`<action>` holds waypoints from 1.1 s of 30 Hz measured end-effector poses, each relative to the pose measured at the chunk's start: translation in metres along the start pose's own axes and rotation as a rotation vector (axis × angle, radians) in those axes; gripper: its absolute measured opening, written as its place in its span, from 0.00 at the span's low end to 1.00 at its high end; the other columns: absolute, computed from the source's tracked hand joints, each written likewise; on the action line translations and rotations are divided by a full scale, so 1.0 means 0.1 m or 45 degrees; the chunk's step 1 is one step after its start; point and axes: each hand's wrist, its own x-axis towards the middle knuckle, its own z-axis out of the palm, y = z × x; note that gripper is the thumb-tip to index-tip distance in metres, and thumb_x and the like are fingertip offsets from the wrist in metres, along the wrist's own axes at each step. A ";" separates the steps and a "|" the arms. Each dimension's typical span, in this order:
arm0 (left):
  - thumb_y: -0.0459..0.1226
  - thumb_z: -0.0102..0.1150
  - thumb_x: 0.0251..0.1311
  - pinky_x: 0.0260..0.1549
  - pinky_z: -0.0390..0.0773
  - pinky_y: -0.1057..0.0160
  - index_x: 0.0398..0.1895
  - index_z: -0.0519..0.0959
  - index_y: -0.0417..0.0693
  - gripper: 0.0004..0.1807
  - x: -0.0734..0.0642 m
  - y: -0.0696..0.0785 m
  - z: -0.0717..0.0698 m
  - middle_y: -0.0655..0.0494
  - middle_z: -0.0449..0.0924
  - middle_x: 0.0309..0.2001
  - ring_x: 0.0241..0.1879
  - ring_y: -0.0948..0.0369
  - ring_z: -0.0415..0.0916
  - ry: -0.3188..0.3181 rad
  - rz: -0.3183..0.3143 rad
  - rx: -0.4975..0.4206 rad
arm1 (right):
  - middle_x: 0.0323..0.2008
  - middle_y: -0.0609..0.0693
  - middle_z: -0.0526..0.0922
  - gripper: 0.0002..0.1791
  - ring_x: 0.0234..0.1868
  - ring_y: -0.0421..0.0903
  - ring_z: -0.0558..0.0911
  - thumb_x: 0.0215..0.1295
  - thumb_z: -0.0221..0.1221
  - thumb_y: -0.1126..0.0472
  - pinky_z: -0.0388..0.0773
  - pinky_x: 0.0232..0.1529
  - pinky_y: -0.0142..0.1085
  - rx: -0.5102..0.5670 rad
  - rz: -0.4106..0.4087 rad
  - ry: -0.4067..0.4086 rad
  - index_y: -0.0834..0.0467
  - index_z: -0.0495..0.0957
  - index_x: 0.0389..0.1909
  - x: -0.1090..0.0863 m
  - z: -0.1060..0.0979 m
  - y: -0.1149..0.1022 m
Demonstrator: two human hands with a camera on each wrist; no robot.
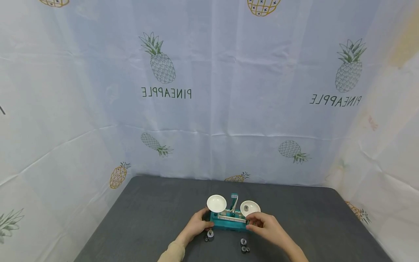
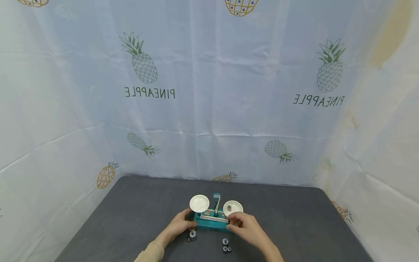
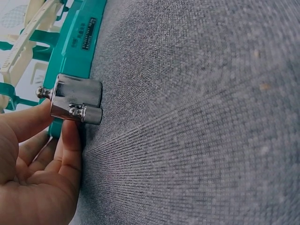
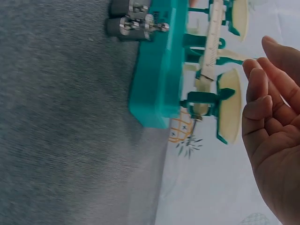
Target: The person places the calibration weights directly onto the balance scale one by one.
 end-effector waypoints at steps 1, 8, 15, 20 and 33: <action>0.32 0.60 0.45 0.22 0.73 0.65 0.57 0.63 0.34 0.33 0.00 0.00 0.00 0.39 0.70 0.50 0.21 0.63 0.73 0.001 -0.003 -0.002 | 0.26 0.41 0.78 0.14 0.23 0.28 0.72 0.54 0.58 0.53 0.71 0.23 0.26 0.001 -0.005 0.000 0.56 0.77 0.38 -0.01 0.02 0.02; 0.32 0.61 0.44 0.22 0.74 0.64 0.57 0.63 0.34 0.33 -0.01 0.01 0.00 0.38 0.69 0.51 0.22 0.63 0.73 -0.010 0.000 -0.010 | 0.26 0.44 0.78 0.16 0.22 0.28 0.70 0.53 0.58 0.53 0.69 0.21 0.26 0.056 -0.009 -0.028 0.58 0.78 0.39 -0.05 0.07 0.08; 0.33 0.61 0.44 0.22 0.74 0.65 0.57 0.63 0.35 0.33 -0.01 0.02 0.00 0.38 0.69 0.50 0.22 0.64 0.73 -0.010 -0.003 -0.017 | 0.26 0.45 0.79 0.14 0.24 0.27 0.72 0.53 0.58 0.54 0.70 0.23 0.26 0.054 0.022 -0.080 0.59 0.78 0.37 -0.07 0.15 0.17; 0.32 0.60 0.44 0.23 0.74 0.65 0.57 0.64 0.35 0.32 0.01 -0.01 0.00 0.39 0.69 0.49 0.22 0.64 0.73 -0.008 0.002 -0.009 | 0.27 0.45 0.79 0.13 0.25 0.27 0.73 0.54 0.58 0.55 0.71 0.24 0.27 0.054 0.037 -0.152 0.60 0.78 0.36 -0.07 0.21 0.27; 0.31 0.59 0.45 0.23 0.74 0.64 0.57 0.64 0.35 0.31 -0.04 0.06 0.00 0.38 0.69 0.49 0.22 0.64 0.72 -0.006 -0.005 -0.028 | 0.24 0.42 0.78 0.13 0.23 0.27 0.71 0.51 0.60 0.54 0.70 0.23 0.26 0.039 0.058 -0.196 0.59 0.79 0.33 -0.07 0.30 0.37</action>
